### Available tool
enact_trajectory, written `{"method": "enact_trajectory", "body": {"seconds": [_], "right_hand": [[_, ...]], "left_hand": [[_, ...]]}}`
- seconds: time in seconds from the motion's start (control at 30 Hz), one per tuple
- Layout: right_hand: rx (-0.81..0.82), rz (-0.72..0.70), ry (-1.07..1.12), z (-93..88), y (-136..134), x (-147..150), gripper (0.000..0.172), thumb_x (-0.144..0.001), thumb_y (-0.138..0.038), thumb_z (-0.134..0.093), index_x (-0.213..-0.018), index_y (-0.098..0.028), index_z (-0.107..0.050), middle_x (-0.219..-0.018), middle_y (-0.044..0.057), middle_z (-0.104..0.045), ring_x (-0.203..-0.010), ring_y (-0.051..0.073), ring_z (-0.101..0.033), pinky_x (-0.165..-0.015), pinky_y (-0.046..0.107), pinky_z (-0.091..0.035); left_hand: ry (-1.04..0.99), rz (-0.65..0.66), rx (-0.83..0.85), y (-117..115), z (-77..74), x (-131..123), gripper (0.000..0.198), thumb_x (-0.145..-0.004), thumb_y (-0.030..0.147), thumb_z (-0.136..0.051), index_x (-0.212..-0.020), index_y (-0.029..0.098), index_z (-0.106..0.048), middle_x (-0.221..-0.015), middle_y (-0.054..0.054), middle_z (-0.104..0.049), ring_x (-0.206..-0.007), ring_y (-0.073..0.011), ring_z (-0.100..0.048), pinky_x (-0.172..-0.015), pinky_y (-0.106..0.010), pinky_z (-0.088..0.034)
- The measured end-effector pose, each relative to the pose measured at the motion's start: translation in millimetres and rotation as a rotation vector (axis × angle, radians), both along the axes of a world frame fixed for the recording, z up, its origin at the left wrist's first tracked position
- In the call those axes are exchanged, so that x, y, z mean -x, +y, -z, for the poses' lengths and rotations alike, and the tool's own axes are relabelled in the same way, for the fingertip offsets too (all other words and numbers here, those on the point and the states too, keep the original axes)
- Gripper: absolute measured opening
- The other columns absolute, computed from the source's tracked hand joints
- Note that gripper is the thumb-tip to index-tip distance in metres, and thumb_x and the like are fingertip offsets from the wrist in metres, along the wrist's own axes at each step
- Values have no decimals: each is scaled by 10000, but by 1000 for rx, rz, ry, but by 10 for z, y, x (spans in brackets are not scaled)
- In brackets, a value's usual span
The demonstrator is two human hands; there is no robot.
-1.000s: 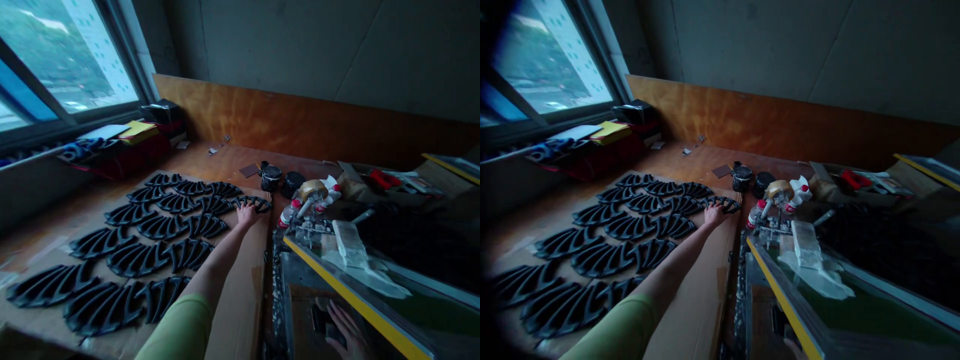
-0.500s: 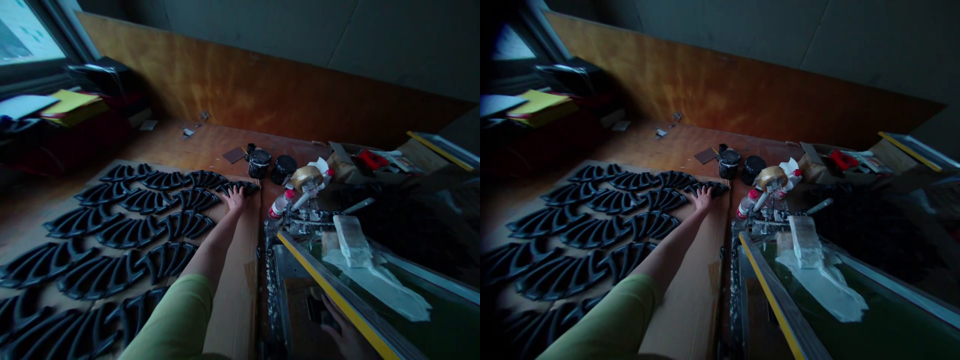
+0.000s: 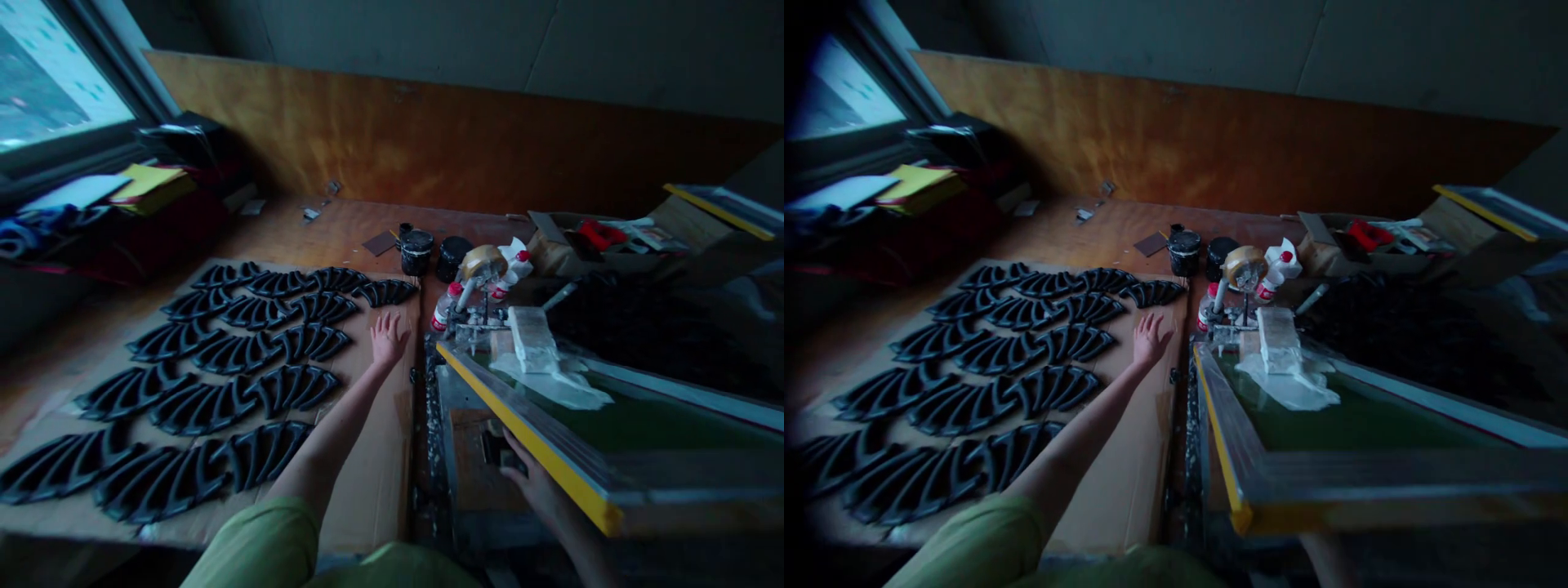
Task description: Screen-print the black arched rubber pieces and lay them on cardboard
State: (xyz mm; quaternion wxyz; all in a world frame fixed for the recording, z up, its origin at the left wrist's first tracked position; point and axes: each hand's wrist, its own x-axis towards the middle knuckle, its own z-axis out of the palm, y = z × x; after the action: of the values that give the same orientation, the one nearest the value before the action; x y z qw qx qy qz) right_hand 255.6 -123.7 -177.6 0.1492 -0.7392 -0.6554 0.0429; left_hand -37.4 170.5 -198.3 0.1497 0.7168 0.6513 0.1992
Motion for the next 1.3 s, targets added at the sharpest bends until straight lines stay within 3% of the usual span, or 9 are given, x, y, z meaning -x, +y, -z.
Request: {"method": "enact_trajectory", "body": {"seconds": [0.23, 0.37, 0.47, 0.63, 0.8, 0.93, 1.1, 1.2, 1.3], "right_hand": [[86, -209, 121, 48, 12, 19, 578, -782, -216, -735, -1351, -216, -637, -1452, 104, -571, -1348, 311, -526, -1123, 506, -459], [93, -270, 217, -2, 65, 61, 666, -752, -168, -793, -1388, -168, -596, -1468, 148, -545, -1374, 324, -488, -1138, 536, -429], [84, -340, 261, -32, 83, 6, 610, -775, -202, -798, -1357, -160, -620, -1442, 155, -571, -1354, 311, -505, -1140, 523, -421], [-10, -358, 222, -146, 252, -601, 430, -899, -295, -684, -1313, -185, -652, -1380, 118, -628, -1314, 255, -525, -1146, 461, -400], [23, -137, -72, -355, 814, -1573, 475, -922, -287, -622, -1380, -165, -589, -1473, 165, -529, -1394, 309, -402, -1148, 517, -330], [124, 18, -234, -444, 1389, -2053, 591, -924, -415, -620, -1448, -168, -507, -1559, 189, -396, -1426, 359, -306, -1141, 542, -276], [356, 119, -208, -309, 1841, -2275, 759, -898, -627, -573, -1513, -212, -414, -1608, 188, -281, -1453, 428, -239, -1121, 648, -241], [375, 148, -180, -188, 1873, -2316, 817, -877, -625, -593, -1544, -223, -346, -1632, 176, -214, -1472, 421, -207, -1087, 581, -357], [337, 110, -196, -142, 1758, -2336, 730, -892, -504, -595, -1529, -234, -362, -1587, 153, -302, -1442, 376, -275, -1036, 495, -440]], "left_hand": [[-371, -57, -26, -814, -459, -1, 402, -924, 398, -567, -1262, 195, -651, -1286, -119, -688, -1244, -272, -607, -1062, -428, -468], [-554, -147, -7, -1273, -714, -8, 407, -884, 510, -568, -1058, 169, -709, -1040, -125, -752, -1033, -283, -700, -886, -417, -556], [-790, -170, -37, -1573, -949, -103, 488, -847, 570, -611, -1084, 151, -691, -946, -104, -752, -930, -233, -716, -856, -380, -564], [-1042, -200, -32, -1939, -1347, -275, 558, -803, 544, -708, -1224, 179, -671, -841, -32, -734, -762, -148, -696, -825, -329, -577], [-1121, -195, -165, -2177, -1708, -387, 437, -847, 503, -693, -1189, 231, -701, -904, -29, -739, -836, -158, -707, -784, -296, -598], [-1209, -155, -349, -2288, -1992, -512, 381, -903, 511, -629, -1192, 266, -668, -1084, -41, -732, -993, -186, -707, -799, -325, -612], [-1245, -100, -504, -2312, -2229, -654, 402, -908, 624, -545, -1130, 311, -666, -1158, -15, -708, -1110, -197, -664, -860, -372, -609], [-1167, -29, -516, -2315, -2308, -727, 559, -907, 704, -452, -1209, 282, -660, -1245, -77, -687, -1225, -237, -615, -940, -411, -575], [-1082, 26, -525, -2298, -2336, -790, 602, -936, 694, -384, -1296, 274, -621, -1333, -115, -647, -1308, -254, -568, -1039, -451, -505]]}}
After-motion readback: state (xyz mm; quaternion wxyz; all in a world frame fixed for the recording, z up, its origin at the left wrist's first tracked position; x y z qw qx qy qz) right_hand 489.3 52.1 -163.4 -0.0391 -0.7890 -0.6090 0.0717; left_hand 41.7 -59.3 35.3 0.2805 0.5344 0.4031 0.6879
